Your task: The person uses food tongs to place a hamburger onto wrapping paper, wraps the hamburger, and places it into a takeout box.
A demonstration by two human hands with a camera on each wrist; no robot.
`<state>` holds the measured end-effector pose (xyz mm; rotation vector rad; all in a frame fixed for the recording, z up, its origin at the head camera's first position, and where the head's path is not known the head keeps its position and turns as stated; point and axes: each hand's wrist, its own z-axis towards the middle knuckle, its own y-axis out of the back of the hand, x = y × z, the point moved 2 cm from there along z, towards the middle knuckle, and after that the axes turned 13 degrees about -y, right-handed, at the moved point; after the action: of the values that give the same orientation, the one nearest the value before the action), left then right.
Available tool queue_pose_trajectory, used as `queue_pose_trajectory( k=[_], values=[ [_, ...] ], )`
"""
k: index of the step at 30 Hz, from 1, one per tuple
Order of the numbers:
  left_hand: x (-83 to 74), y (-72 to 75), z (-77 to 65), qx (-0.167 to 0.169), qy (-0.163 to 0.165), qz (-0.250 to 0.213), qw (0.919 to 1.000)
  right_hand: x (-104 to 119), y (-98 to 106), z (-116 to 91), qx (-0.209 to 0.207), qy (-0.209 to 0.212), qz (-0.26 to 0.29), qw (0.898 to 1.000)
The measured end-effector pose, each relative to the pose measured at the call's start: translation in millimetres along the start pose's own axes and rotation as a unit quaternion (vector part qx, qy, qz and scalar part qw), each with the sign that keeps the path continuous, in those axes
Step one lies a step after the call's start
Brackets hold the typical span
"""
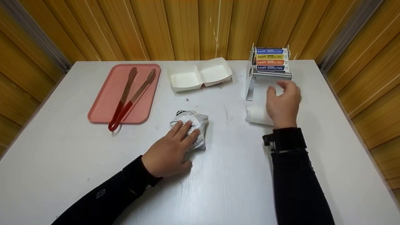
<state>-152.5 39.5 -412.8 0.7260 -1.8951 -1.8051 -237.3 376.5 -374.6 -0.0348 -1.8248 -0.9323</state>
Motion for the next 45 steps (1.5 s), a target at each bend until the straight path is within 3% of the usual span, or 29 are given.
queue_pose_trajectory(
  k=[3,6,9,13,16,20,23,34,39,45],
  values=[
    [0.1,0.2,-0.1,-0.002,0.0,0.003,1.0,-15,8,17,0.019,-0.073,0.003,0.997],
    [0.0,0.5,-0.3,-0.005,-0.002,0.001,1.0,-29,10,28,0.061,-0.11,0.004,0.992],
    [0.2,0.6,-0.4,-0.007,-0.002,-0.003,1.0,-36,10,35,0.091,-0.123,-0.002,0.988],
    [0.7,1.1,-0.8,-0.016,-0.001,-0.01,0.9998,-39,9,40,0.091,-0.119,-0.006,0.989],
    [0.9,1.6,-1.0,-0.022,0.0,-0.016,0.9996,-40,7,41,0.08,-0.137,0.049,0.986],
    [0.8,2.0,-0.7,-0.023,0.0,-0.016,0.9996,-41,0,39,0.1,-0.158,0.198,0.962],
    [0.9,2.2,-0.7,-0.021,0.001,-0.015,0.9997,-42,-3,39,0.124,-0.15,0.237,0.952],
    [1.6,3.4,-0.2,-0.02,0.004,-0.023,0.9995,-50,4,45,0.116,-0.139,0.092,0.979],
    [1.6,3.8,0.2,-0.021,0.005,-0.022,0.9995,-54,7,47,0.115,-0.126,0.046,0.984],
    [1.4,4.5,0.9,-0.008,0.012,-0.034,0.9993,-57,9,49,0.119,-0.118,0.033,0.985]
  ],
)
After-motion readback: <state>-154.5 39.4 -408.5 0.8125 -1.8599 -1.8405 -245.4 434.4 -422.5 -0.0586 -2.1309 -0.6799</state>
